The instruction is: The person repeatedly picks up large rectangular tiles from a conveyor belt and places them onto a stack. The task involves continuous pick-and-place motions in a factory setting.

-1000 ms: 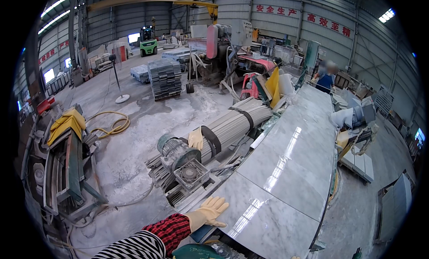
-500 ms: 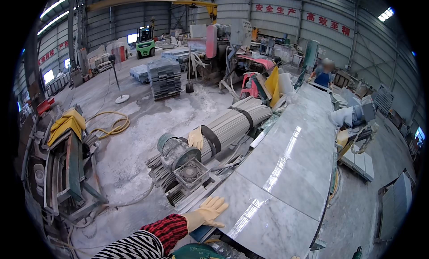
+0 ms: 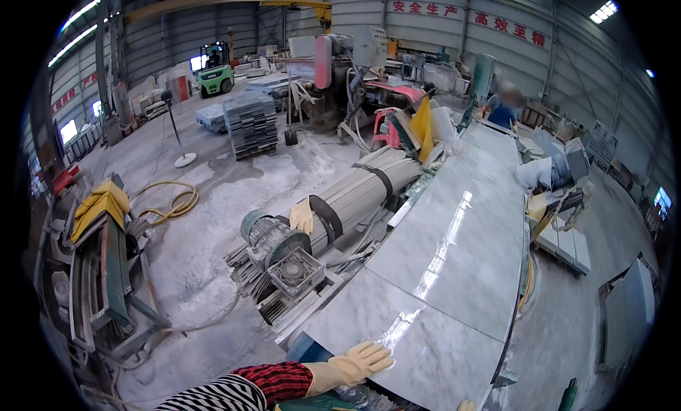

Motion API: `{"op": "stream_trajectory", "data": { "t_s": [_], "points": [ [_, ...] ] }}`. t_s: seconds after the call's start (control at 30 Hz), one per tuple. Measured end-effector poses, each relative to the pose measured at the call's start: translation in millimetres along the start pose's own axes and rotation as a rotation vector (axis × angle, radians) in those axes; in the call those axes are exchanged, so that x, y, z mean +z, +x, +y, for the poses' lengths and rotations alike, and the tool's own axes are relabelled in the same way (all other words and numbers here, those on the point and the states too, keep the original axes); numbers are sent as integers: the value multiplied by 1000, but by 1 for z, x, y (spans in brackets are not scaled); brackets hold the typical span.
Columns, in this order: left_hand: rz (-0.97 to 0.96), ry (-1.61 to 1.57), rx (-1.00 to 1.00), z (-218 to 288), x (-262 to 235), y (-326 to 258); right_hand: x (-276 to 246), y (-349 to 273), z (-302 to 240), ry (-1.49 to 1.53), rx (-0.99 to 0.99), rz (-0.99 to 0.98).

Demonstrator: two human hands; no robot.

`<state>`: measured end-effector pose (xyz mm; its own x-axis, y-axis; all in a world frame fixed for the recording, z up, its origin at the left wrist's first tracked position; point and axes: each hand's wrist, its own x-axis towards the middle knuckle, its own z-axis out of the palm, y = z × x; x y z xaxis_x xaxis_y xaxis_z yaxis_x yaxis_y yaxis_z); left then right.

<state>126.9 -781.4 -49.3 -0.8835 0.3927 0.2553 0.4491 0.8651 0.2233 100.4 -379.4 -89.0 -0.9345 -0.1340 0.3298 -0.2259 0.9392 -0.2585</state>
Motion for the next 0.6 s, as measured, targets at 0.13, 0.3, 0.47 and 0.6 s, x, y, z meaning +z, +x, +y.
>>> {"op": "stream_trajectory", "data": {
  "t_s": [0.13,0.3,0.47,0.6],
  "points": [
    [103,99,20,-4,19,5,5,-9,4,-46,-16,87],
    [-398,-45,-141,3,-16,47,73,-12,33,118,105,395],
    [-141,154,34,3,-8,20,6,11,-24,78,100,269],
    [-191,197,93,5,-4,25,-29,2,-38,314,188,330]
  ]
}}
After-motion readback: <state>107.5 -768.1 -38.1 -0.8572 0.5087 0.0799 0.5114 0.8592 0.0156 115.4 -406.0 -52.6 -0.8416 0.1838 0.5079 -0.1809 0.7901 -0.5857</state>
